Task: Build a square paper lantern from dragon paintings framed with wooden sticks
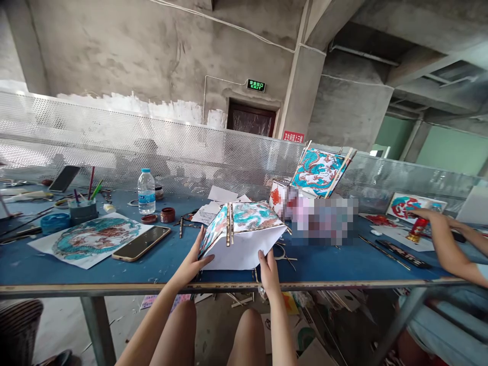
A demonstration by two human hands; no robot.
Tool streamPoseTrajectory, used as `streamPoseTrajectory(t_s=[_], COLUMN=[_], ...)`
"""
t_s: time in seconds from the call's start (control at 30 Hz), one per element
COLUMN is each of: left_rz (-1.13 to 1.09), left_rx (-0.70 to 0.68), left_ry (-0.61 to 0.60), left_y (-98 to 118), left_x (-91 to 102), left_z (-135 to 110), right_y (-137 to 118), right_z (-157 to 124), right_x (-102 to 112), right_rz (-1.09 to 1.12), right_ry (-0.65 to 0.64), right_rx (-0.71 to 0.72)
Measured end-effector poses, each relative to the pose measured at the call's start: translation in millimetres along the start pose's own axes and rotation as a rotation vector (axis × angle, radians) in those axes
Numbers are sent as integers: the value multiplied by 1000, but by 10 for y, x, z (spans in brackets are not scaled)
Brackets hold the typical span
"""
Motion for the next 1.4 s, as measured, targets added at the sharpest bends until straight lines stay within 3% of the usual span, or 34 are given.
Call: streamPoseTrajectory(t_s=[0.47,0.67,0.8,0.97,1.13,1.23,1.4], left_rz=[24,3,108,144,-23,-100,-210], left_rx=[-32,-36,-57,-45,-21,-21,28], left_ry=[23,-34,-46,-72,-132,-189,-239], left_y=[-17,32,43,16,16,40,41], left_x=[21,31,69,144,173,166,151], left_z=[-13,-23,-59,-125,-131,-122,-113], right_y=[-77,121,246,211,-109,-507,-1046], right_z=[-27,46,63,-110,-461,-551,-305], right_x=[10,138,273,489,688,494,-470], right_rz=[-16,14,48,109,-117,-338,-495], right_ry=[28,154,146,71,34,-62,-436], right_rx=[-25,-65,-120,-205,-351,-221,217])
Point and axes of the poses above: each hand's wrist, its own z-axis towards the middle knuckle, its own x-axis out of the back of the hand, y = z × x, the point moved 3 cm from there along z, towards the middle knuckle, and after that the axes turned 1 degree about -z, right-handed, at the moved point
